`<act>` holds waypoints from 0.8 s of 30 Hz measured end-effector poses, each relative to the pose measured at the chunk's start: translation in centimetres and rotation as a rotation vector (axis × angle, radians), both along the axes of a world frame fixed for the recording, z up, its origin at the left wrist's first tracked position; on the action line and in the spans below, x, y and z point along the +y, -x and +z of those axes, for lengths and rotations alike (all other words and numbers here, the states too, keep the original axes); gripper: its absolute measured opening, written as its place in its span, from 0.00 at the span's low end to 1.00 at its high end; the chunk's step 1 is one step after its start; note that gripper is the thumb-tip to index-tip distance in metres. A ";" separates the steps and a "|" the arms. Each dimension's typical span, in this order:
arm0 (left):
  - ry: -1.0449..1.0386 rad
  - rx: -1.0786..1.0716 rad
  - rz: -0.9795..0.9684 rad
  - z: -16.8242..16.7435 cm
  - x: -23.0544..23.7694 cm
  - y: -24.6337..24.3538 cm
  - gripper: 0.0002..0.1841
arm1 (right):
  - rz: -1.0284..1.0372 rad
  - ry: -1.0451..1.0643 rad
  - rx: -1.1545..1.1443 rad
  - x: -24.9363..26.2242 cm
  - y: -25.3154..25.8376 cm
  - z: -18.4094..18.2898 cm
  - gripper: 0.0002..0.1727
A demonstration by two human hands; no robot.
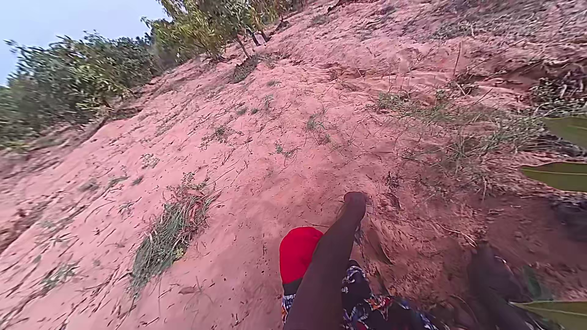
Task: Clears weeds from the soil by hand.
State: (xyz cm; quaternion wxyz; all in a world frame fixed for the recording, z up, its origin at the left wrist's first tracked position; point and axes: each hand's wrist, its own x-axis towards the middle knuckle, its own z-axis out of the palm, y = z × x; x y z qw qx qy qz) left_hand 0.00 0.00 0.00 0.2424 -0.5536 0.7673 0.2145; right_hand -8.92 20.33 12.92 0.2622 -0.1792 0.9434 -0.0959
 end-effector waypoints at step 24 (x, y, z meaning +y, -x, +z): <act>-0.068 0.730 0.408 5.5 -0.3 -1.5 0.14 | 0.152 -0.044 0.027 -1.4 5.5 -7.1 0.27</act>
